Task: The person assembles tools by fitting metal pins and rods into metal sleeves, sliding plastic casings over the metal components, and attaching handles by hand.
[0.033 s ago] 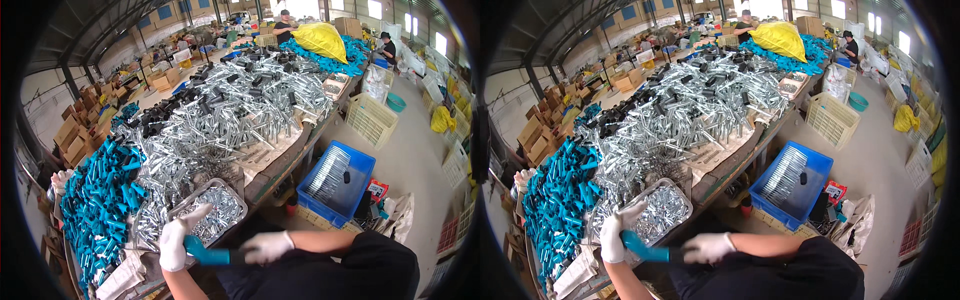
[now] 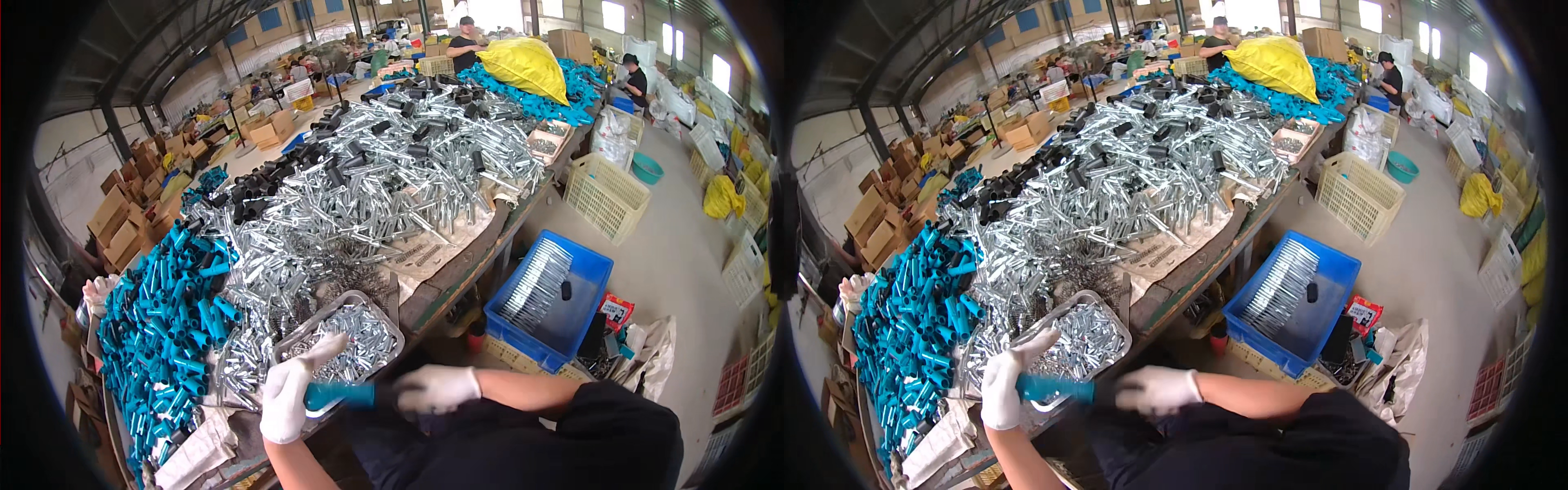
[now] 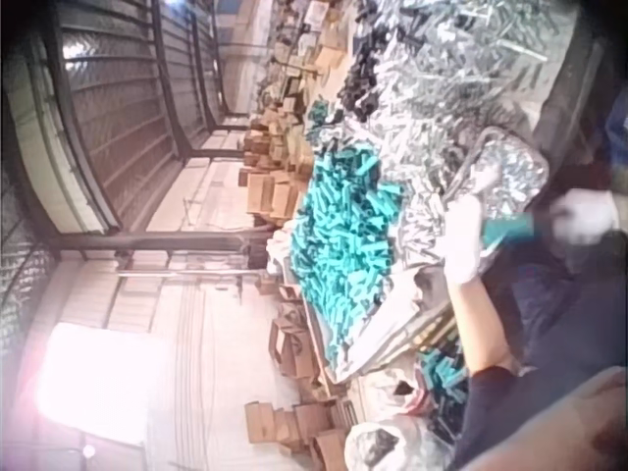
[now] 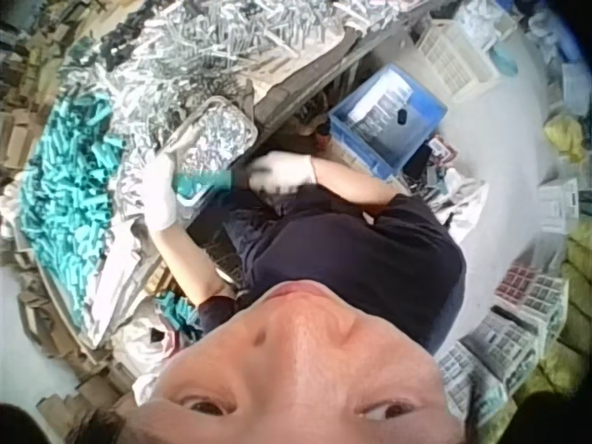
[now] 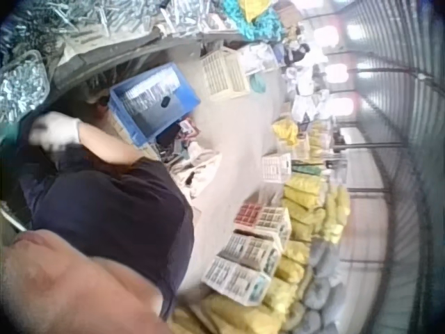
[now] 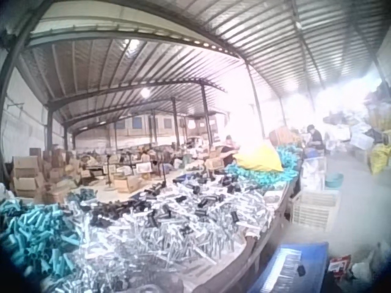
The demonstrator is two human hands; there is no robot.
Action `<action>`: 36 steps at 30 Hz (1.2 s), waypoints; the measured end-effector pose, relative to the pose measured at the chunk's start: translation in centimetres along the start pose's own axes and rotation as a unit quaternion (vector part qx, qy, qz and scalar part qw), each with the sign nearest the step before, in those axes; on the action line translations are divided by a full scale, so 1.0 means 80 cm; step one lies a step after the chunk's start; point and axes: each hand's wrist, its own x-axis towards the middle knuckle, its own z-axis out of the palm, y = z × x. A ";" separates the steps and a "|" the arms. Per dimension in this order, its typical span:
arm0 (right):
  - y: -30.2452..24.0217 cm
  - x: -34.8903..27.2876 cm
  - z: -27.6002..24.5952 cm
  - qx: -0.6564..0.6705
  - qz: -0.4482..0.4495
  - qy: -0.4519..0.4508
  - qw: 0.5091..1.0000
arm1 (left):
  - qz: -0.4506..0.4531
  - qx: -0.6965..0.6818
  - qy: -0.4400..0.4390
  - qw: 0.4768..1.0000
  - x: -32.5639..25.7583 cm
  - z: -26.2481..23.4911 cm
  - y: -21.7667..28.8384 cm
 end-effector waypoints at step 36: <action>0.003 0.025 0.050 0.137 -0.208 -0.034 0.968 | 0.015 -0.403 0.068 0.912 0.008 0.065 -0.041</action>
